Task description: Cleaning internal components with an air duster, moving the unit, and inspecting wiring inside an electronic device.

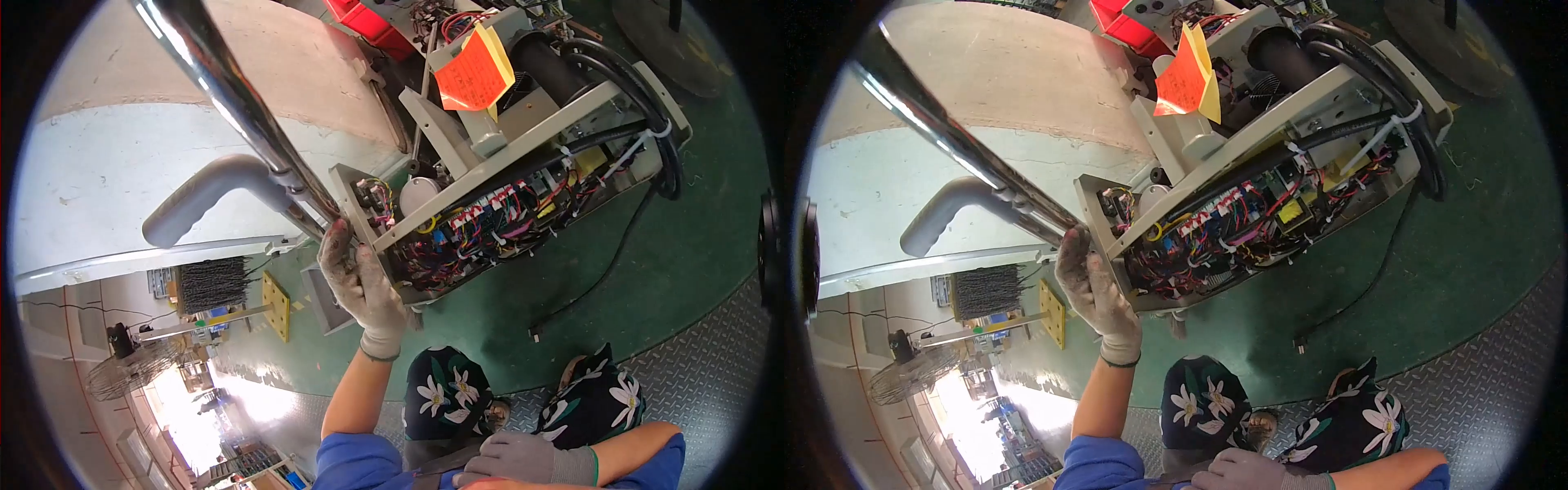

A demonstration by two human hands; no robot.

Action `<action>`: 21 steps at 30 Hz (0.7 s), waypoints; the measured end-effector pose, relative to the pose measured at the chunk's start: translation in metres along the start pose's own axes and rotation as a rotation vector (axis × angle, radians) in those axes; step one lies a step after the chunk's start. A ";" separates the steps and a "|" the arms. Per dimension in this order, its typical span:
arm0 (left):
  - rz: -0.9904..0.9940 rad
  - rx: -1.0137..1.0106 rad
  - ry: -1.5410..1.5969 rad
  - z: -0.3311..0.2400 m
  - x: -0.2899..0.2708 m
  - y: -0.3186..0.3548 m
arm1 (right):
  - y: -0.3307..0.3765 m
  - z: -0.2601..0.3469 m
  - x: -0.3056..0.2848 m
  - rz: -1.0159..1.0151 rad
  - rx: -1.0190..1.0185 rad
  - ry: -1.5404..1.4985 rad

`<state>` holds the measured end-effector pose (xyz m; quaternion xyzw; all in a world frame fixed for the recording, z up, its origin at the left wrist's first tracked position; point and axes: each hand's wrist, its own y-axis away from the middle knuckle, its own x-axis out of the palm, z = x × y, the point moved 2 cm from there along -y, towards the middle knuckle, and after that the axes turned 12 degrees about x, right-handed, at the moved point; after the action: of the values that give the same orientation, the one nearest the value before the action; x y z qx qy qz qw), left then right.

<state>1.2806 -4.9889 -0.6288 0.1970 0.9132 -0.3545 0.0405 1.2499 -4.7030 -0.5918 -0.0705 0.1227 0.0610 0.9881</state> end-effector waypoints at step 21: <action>0.030 -0.149 -0.059 0.005 -0.001 0.000 | -0.018 -0.037 -0.032 0.164 -0.108 -0.162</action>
<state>1.2811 -4.9927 -0.6319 0.1966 0.9323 -0.2907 0.0873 1.2131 -4.7297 -0.6171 -0.1084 0.0445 0.1538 0.9811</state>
